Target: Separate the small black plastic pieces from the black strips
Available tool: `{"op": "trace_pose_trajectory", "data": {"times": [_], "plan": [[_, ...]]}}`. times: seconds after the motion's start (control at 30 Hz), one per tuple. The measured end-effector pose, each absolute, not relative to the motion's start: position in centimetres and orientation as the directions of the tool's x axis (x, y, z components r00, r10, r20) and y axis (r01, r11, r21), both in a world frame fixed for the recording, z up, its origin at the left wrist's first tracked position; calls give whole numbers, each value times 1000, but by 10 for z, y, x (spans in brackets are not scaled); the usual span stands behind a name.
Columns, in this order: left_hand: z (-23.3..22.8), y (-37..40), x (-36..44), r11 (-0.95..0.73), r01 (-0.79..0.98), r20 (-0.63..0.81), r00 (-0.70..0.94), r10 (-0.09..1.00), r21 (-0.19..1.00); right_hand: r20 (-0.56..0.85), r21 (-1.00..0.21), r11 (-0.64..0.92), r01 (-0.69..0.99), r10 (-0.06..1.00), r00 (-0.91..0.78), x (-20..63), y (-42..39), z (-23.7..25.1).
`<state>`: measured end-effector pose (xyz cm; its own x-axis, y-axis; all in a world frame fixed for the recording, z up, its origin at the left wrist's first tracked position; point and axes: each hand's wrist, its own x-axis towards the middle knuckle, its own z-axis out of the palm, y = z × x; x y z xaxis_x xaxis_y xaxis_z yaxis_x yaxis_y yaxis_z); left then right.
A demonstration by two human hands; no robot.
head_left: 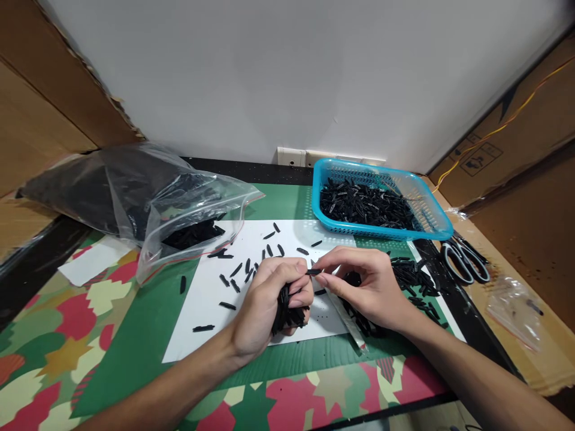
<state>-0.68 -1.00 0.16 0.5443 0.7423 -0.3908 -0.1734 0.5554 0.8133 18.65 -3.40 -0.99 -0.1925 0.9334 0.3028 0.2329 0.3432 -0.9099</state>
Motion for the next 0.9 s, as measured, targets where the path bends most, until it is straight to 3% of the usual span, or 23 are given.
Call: {"op": "trace_pose_trajectory", "data": {"times": [0.37,0.67,0.77,0.83,0.9], "plan": [[0,-11,-9,524,-189,-337,580,742,830,305,-924,334,188,937,-169,187,-37,-7],[-1,-10,-7,595,-185,-432,526,733,782,422,-849,464,255,884,-202,181,-39,-7],[1,-9,-7,597,-194,-420,545,725,779,538,-727,565,390,822,-189,187,-36,-6],[2,-10,-7,594,-179,-427,540,725,784,661,-542,618,569,732,-165,199,-30,-4],[2,-10,-6,592,-147,-448,517,729,792,762,-337,526,781,639,-101,214,-22,-2]]}}
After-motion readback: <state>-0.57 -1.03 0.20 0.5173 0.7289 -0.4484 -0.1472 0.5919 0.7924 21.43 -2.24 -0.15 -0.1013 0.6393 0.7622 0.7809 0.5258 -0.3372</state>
